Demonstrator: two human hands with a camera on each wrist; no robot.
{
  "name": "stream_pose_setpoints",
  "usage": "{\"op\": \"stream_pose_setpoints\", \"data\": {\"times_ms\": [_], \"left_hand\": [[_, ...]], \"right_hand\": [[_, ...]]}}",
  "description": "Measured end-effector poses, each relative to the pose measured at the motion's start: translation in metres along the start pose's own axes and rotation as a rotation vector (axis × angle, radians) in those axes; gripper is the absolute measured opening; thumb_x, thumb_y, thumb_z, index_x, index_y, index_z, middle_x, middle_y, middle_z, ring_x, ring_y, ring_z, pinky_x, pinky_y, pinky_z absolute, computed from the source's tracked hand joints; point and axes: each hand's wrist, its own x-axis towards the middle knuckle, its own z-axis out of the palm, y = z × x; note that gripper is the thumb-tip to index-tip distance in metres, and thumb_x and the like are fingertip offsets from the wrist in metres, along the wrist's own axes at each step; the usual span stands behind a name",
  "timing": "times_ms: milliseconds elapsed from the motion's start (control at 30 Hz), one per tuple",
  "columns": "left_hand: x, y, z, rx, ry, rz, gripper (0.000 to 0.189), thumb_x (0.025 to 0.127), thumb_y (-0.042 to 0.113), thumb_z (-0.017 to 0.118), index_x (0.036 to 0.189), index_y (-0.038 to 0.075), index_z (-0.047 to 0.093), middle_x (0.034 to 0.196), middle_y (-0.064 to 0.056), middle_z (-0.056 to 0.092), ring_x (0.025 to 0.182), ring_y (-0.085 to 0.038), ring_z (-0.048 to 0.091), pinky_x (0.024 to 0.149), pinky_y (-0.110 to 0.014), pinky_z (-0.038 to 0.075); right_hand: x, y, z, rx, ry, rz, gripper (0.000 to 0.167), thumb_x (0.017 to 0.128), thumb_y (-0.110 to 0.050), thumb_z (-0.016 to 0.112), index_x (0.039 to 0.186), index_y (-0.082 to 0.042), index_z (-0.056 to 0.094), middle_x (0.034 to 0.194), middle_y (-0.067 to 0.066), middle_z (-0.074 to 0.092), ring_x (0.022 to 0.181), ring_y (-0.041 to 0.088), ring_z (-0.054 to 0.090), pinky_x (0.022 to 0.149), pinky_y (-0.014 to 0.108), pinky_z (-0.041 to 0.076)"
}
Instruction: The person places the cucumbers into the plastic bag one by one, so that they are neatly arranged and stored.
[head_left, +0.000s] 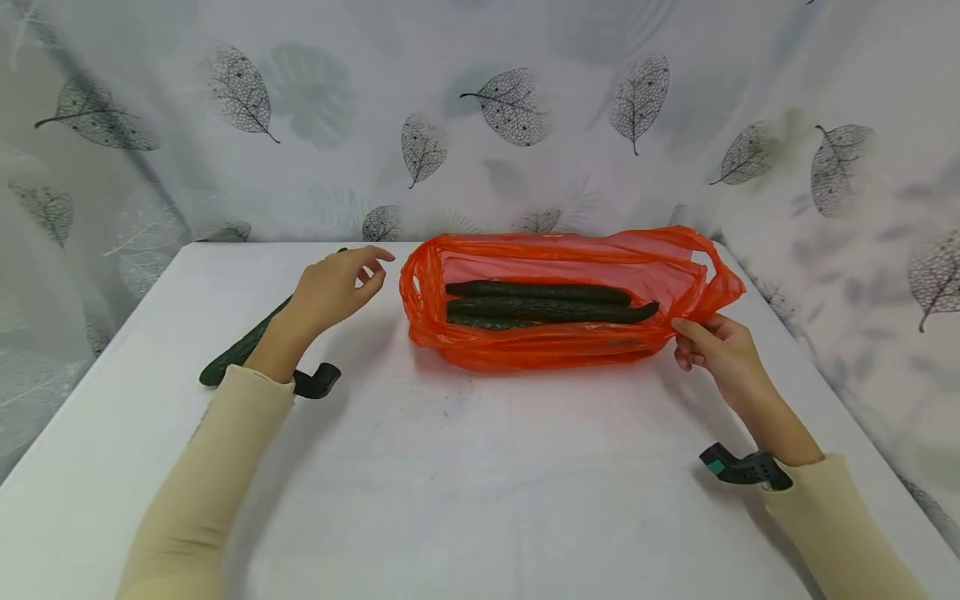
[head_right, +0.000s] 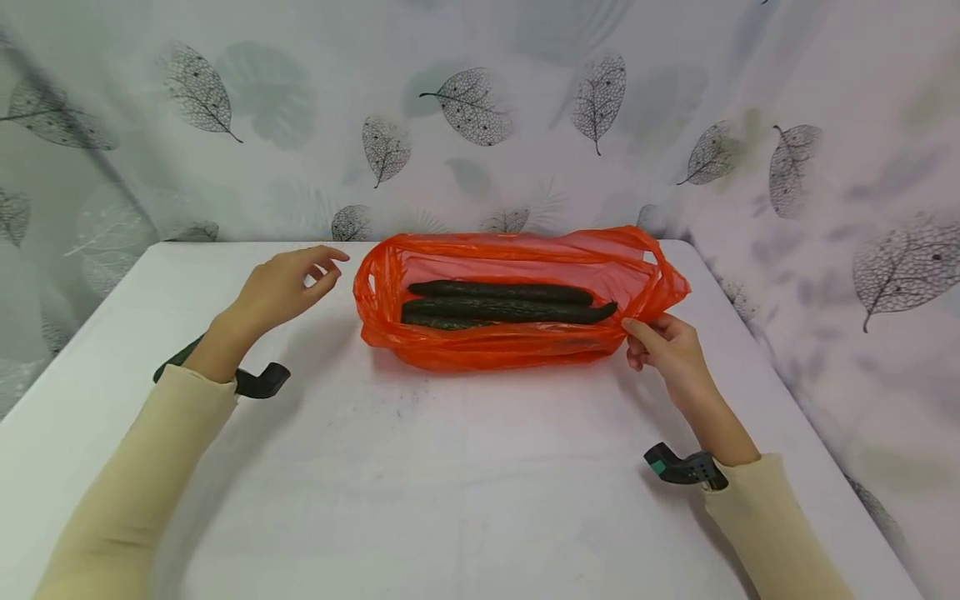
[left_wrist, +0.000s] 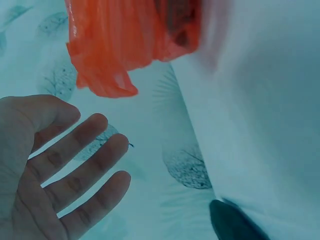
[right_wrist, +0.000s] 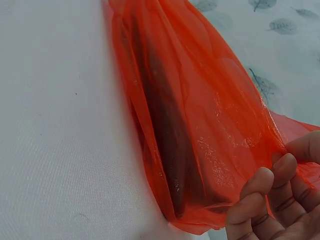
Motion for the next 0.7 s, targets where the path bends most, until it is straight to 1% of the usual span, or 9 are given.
{"op": "stream_pose_setpoints", "data": {"times_ms": [100,200,333,467,600,700], "left_hand": [[-0.006,-0.009,0.001,-0.031,-0.023,-0.025,0.032,0.097,0.019,0.049,0.126,0.011,0.062,0.101,-0.012,0.071,0.092,-0.026,0.066,0.069,-0.046,0.053],[-0.012,-0.019,0.002,-0.052,-0.028,-0.041,0.031,0.097,0.018,0.05,0.125,0.011,0.061,0.103,-0.013,0.07,0.093,-0.028,0.065,0.071,-0.047,0.052],[-0.019,-0.031,0.004,-0.083,-0.043,-0.053,0.03,0.099,0.018,0.05,0.126,0.01,0.061,0.104,-0.015,0.069,0.094,-0.03,0.065,0.072,-0.049,0.051],[-0.026,-0.044,0.006,-0.098,-0.073,-0.097,0.031,0.1,0.019,0.05,0.128,0.008,0.06,0.107,-0.017,0.068,0.098,-0.031,0.063,0.075,-0.05,0.05],[-0.031,-0.057,0.008,-0.126,-0.086,-0.135,0.033,0.099,0.018,0.052,0.129,0.005,0.059,0.112,-0.018,0.066,0.105,-0.033,0.061,0.081,-0.052,0.047],[-0.034,-0.065,0.009,-0.165,-0.084,-0.137,0.034,0.099,0.015,0.053,0.129,0.002,0.058,0.116,-0.019,0.064,0.109,-0.035,0.059,0.089,-0.054,0.044]], "right_hand": [[0.0,0.001,0.0,-0.007,0.001,-0.005,0.019,0.097,-0.028,0.062,0.099,-0.011,0.056,0.068,-0.002,0.06,0.058,0.013,0.057,0.063,0.019,0.054],[0.001,0.001,0.0,-0.007,0.0,-0.006,0.019,0.097,-0.028,0.062,0.099,-0.011,0.056,0.067,-0.002,0.059,0.058,0.013,0.057,0.062,0.019,0.054],[0.001,0.001,-0.003,0.007,-0.002,-0.009,0.017,0.097,-0.027,0.062,0.098,-0.011,0.057,0.067,-0.001,0.058,0.057,0.014,0.056,0.062,0.019,0.053],[0.001,0.001,-0.004,0.015,-0.008,-0.018,0.014,0.097,-0.026,0.062,0.097,-0.012,0.058,0.067,-0.001,0.058,0.057,0.014,0.057,0.062,0.019,0.054],[0.002,0.001,-0.003,0.012,-0.008,-0.018,0.014,0.097,-0.026,0.062,0.097,-0.012,0.058,0.066,-0.001,0.058,0.057,0.013,0.057,0.062,0.019,0.054],[0.002,0.001,-0.002,0.008,-0.005,-0.012,0.015,0.097,-0.026,0.062,0.097,-0.012,0.058,0.066,-0.001,0.059,0.056,0.013,0.057,0.062,0.019,0.054]]}}
